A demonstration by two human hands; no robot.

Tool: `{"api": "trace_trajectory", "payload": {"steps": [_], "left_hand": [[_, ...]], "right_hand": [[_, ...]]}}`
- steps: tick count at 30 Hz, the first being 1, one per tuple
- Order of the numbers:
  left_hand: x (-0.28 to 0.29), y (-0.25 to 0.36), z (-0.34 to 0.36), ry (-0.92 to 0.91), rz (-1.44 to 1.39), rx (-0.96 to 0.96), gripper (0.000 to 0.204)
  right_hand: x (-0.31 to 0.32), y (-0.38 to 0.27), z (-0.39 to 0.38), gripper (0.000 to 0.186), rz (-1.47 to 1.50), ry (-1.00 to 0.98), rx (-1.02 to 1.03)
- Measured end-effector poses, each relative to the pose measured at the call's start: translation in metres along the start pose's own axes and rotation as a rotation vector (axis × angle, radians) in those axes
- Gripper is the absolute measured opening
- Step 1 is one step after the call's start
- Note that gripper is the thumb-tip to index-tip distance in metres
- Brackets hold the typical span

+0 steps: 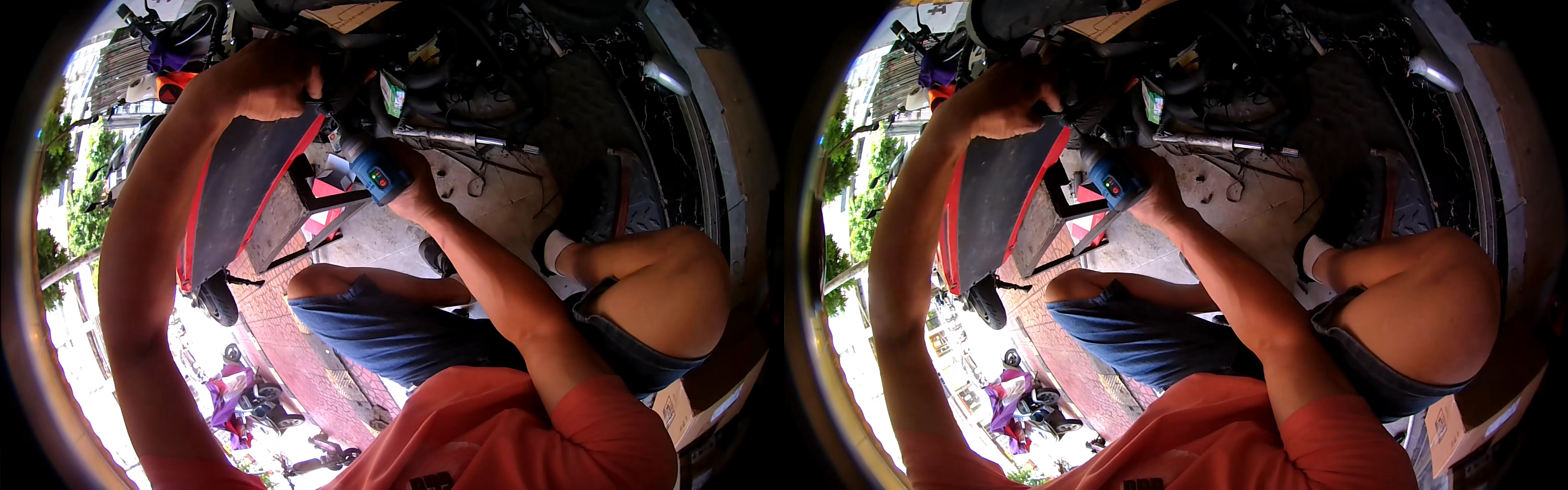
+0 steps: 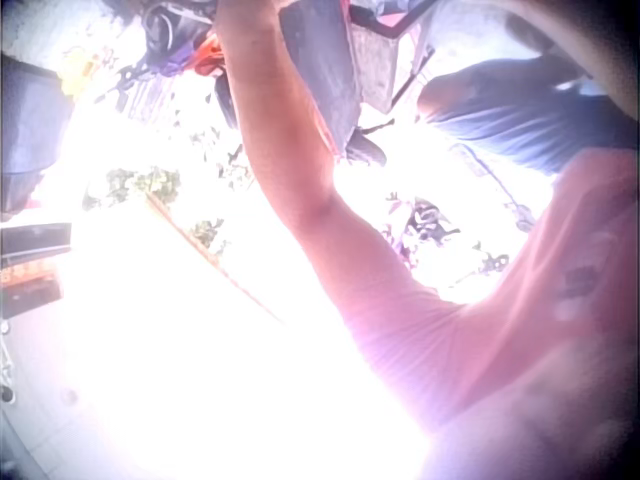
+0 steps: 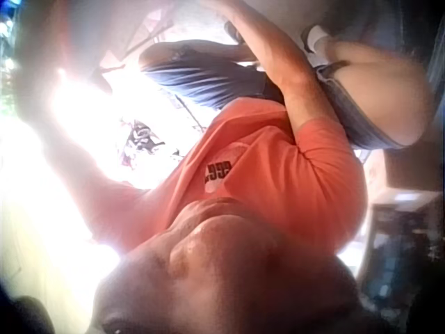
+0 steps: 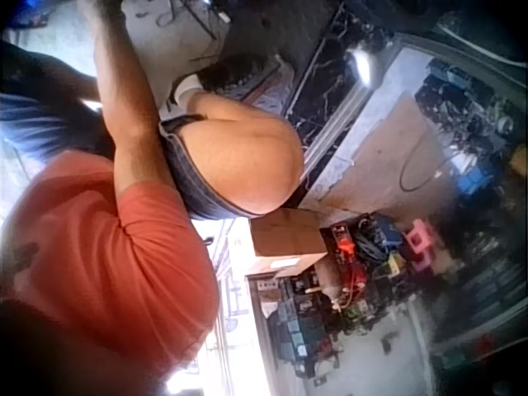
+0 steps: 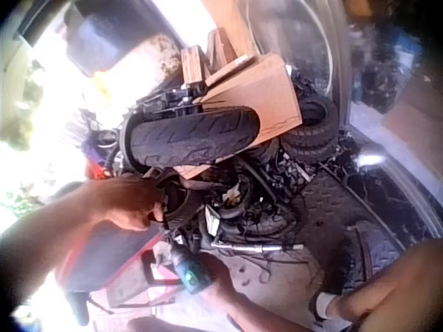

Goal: The person disconnects wires, uses a power drill to remove screws from the side panel, and manipulates electrical connectors while repairing an electric scooter.

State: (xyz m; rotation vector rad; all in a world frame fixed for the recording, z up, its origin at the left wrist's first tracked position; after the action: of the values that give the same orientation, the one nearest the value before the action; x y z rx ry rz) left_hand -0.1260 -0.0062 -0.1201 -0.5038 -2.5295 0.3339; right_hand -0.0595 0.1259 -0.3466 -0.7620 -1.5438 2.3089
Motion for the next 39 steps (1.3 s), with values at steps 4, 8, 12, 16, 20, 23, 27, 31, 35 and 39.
{"api": "trace_trajectory", "payload": {"steps": [4,8,12,16,20,23,27,31,35,39], "left_hand": [[-0.001,-0.009,0.010,-0.154,-0.066,-0.047,0.027],[0.001,-0.010,0.018,-0.093,-0.061,-0.066,0.019],[0.001,-0.016,-0.001,0.269,-0.026,-0.145,0.018],[0.019,0.001,-0.024,0.260,-0.307,0.089,0.019],[0.034,0.007,-0.074,0.392,-0.331,0.105,0.020],[0.035,0.005,-0.126,0.590,-0.158,0.053,0.040],[0.008,0.005,-0.150,0.632,-0.049,0.069,0.072],[-0.006,-0.005,-0.154,0.686,-0.103,0.011,0.074],[-0.014,-0.012,-0.151,0.755,-0.252,-0.079,0.067],[-0.017,-0.016,-0.149,0.795,-0.288,-0.021,0.058]], "right_hand": [[0.000,0.001,0.000,0.034,0.002,-0.014,-0.031],[-0.001,0.016,-0.002,0.035,0.052,-0.033,-0.101],[-0.009,0.010,-0.001,0.039,0.114,-0.032,-0.071],[-0.015,0.018,-0.002,0.041,0.127,-0.056,-0.057],[-0.007,0.007,-0.002,0.040,-0.002,-0.060,-0.030],[-0.006,0.004,-0.002,0.043,-0.016,-0.063,-0.030],[-0.019,0.018,-0.002,0.042,0.410,-0.114,-0.166],[-0.014,0.009,-0.004,0.034,-0.035,-0.067,-0.050],[-0.012,0.004,-0.007,0.026,-0.091,-0.041,-0.034],[-0.014,-0.009,-0.006,0.027,-0.294,0.007,0.059]]}}
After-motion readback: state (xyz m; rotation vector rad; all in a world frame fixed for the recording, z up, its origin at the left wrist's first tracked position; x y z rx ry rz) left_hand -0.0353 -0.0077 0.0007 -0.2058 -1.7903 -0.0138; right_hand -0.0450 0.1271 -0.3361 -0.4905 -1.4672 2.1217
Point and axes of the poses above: each hand's wrist, its own z-axis towards the middle knuckle, its own x-axis out of the back of the hand, y = z × x, the point moved 6 cm from there along z, towards the middle knuckle, and after that the axes turned 14 degrees about -y, right-handed, at the moved point
